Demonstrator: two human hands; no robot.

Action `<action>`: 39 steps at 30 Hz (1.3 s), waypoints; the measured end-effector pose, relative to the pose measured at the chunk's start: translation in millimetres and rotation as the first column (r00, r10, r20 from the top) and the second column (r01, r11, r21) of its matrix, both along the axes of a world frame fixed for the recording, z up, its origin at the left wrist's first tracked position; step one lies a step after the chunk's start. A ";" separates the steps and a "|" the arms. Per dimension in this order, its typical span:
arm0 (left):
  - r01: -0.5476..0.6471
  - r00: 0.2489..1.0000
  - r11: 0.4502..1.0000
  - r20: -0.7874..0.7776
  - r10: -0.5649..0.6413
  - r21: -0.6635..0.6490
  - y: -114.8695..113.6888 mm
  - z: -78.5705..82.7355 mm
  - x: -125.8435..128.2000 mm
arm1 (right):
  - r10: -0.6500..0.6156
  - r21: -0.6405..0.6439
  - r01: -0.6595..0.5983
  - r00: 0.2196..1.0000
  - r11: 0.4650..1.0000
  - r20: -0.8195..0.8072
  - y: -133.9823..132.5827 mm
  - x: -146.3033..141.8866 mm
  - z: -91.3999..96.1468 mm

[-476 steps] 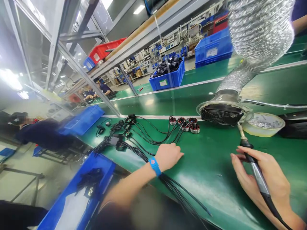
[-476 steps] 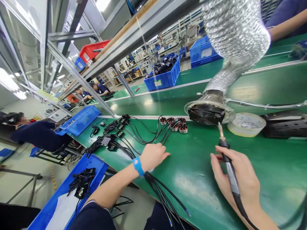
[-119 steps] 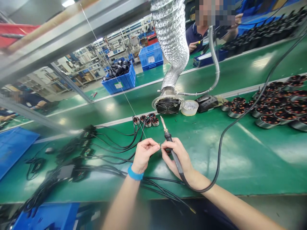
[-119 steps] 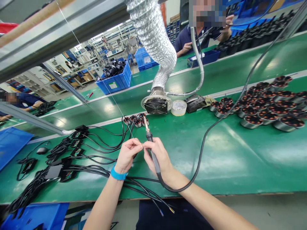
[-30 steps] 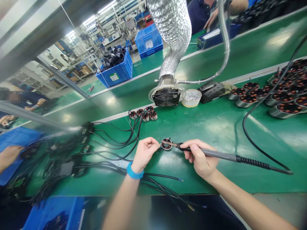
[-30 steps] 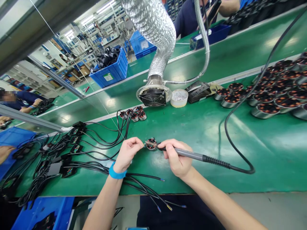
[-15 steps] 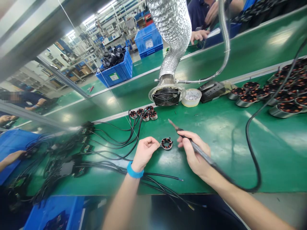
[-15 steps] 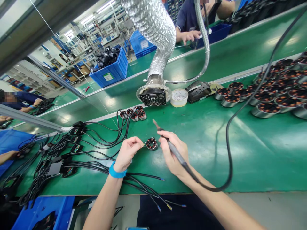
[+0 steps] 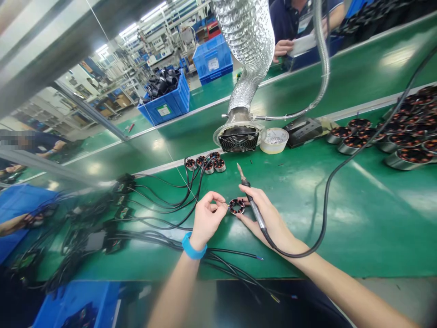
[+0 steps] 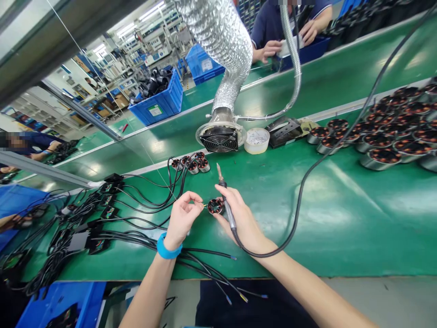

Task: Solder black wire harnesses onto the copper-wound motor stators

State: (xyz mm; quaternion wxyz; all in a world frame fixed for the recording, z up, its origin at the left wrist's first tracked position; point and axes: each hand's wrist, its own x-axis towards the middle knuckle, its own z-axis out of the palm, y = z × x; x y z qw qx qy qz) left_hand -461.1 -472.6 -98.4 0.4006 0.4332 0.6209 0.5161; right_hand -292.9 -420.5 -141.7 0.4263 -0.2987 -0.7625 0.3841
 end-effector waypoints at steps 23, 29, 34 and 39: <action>0.147 0.943 0.984 -0.314 -0.109 0.099 -8.9 3.0 1.6 | 0.070 0.265 -0.031 0.988 0.964 -0.138 -1.2 -14.8 26.9; 0.210 0.947 0.978 -0.249 -0.202 0.007 -10.7 2.9 -11.4 | 0.079 0.245 -0.043 0.987 0.969 -0.140 -0.3 -11.4 26.2; 0.231 0.954 0.973 -0.195 -0.226 0.000 -11.0 2.6 -14.6 | 0.076 0.221 -0.046 0.989 0.974 -0.129 0.1 -10.3 23.1; 0.227 0.961 0.974 -0.169 -0.221 0.022 -9.7 1.8 -13.8 | 0.088 0.229 -0.055 0.987 0.972 -0.133 0.4 -10.4 21.0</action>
